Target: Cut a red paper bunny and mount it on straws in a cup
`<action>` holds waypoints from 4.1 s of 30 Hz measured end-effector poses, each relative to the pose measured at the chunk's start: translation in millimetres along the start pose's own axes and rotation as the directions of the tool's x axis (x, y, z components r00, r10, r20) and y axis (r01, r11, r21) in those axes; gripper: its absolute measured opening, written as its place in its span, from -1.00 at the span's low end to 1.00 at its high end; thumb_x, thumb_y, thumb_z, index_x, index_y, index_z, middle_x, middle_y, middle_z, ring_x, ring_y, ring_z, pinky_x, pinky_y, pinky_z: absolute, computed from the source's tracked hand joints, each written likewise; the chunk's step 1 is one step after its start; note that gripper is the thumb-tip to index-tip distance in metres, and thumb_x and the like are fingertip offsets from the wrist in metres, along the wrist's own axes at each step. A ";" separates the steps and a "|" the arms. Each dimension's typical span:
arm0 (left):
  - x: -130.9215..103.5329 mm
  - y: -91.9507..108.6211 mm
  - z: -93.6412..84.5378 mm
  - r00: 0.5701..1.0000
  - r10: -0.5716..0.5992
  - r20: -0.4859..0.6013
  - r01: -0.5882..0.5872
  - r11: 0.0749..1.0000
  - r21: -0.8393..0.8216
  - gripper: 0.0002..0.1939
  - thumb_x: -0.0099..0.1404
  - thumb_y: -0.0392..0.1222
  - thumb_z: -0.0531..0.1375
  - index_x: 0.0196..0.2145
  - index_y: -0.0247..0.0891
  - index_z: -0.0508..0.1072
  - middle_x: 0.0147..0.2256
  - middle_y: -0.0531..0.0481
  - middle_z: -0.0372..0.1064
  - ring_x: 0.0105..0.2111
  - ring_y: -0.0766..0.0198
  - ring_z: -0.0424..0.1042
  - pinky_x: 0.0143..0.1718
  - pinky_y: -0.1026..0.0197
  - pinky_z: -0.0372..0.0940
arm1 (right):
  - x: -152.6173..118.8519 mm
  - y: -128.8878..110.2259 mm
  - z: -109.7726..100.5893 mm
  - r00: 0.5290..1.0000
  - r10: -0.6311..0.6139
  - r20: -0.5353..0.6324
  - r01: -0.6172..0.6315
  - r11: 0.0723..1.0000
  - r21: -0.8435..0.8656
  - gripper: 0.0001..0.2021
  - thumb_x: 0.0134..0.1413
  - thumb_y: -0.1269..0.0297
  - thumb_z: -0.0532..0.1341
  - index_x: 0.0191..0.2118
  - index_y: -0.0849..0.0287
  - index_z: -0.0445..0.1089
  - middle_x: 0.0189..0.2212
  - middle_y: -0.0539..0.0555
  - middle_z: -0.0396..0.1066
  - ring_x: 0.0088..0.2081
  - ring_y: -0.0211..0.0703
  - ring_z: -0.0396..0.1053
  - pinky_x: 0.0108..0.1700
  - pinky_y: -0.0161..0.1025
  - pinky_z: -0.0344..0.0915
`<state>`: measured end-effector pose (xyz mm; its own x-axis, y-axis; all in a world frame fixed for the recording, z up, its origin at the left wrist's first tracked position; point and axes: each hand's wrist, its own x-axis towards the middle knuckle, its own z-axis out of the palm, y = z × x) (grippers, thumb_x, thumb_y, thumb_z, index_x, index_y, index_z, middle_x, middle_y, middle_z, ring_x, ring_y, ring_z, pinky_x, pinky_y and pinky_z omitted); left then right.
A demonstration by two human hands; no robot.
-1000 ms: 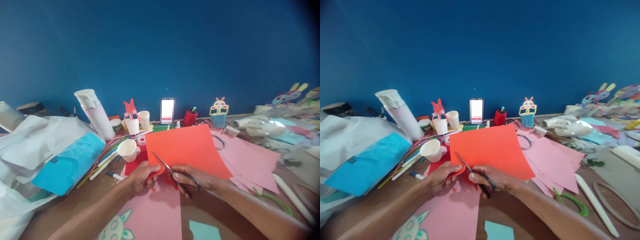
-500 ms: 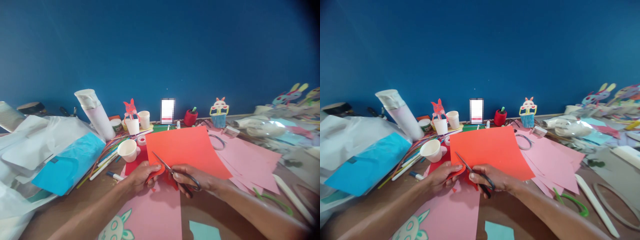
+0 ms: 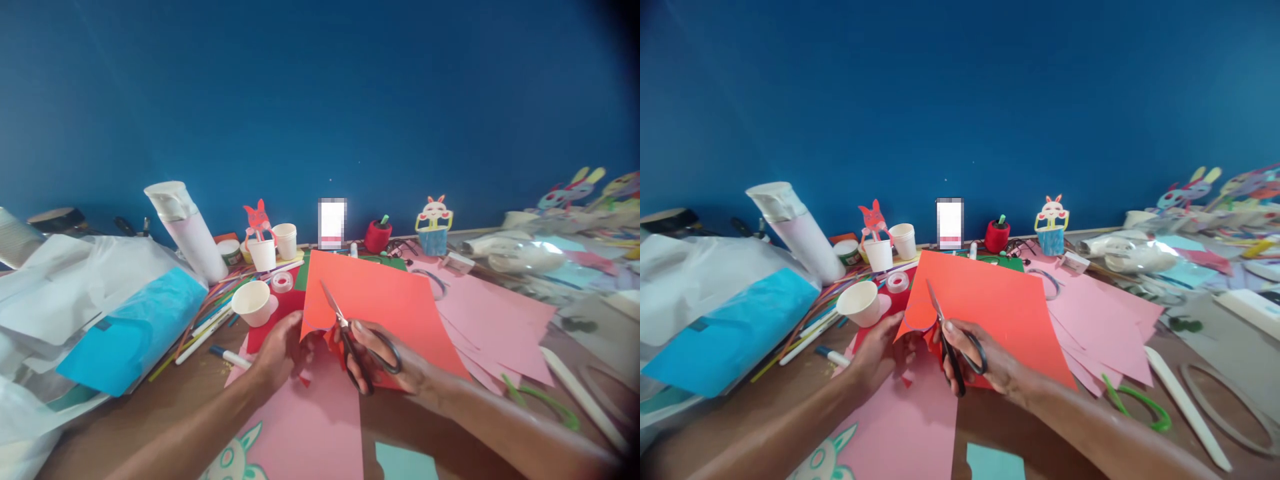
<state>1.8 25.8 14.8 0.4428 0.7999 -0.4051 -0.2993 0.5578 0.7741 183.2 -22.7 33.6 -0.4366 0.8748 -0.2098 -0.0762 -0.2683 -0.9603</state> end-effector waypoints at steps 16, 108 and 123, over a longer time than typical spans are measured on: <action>-3.3 -16.5 -1.5 0.995 0.028 -0.091 0.029 0.823 0.568 -0.88 0.03 -0.20 0.11 -0.56 -0.31 0.33 -0.70 0.02 0.34 -0.70 0.35 0.26 -0.65 0.33 0.14 | -3.7 -5.1 8.9 0.999 0.037 0.008 -0.037 0.998 -0.050 -0.52 0.08 -0.16 -0.10 -0.39 0.24 0.19 -0.69 -0.02 0.30 -0.69 -0.32 0.28 -0.64 -0.41 0.05; -13.7 -14.1 17.5 0.962 0.085 -0.260 -0.038 0.983 0.180 -0.81 0.06 -0.08 0.10 -0.48 -0.26 0.25 -0.74 0.13 0.23 -0.82 0.34 0.17 -0.85 0.32 0.07 | -5.5 7.9 28.3 0.999 -0.039 -0.002 0.039 0.994 -0.103 -0.54 0.04 -0.19 -0.07 -0.45 0.19 0.11 -0.71 -0.10 0.18 -0.67 -0.33 0.20 -0.44 -0.27 0.25; -8.7 -19.7 8.6 0.970 0.114 -0.213 -0.064 0.972 0.228 -0.75 0.07 0.00 0.10 -0.45 -0.26 0.26 -0.74 0.14 0.20 -0.80 0.34 0.20 -0.82 0.32 0.11 | -0.2 21.3 19.7 1.000 -0.003 0.016 0.005 0.995 -0.098 -0.54 0.07 -0.16 -0.07 -0.35 0.22 0.15 -0.72 -0.09 0.21 -0.69 -0.36 0.20 -0.59 -0.40 0.10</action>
<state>11.1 6.0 7.3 0.2153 0.8871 -0.4083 -0.1271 0.4400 0.8890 164.1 -36.5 16.8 -0.4503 0.8692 -0.2040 0.0096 -0.2237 -0.9746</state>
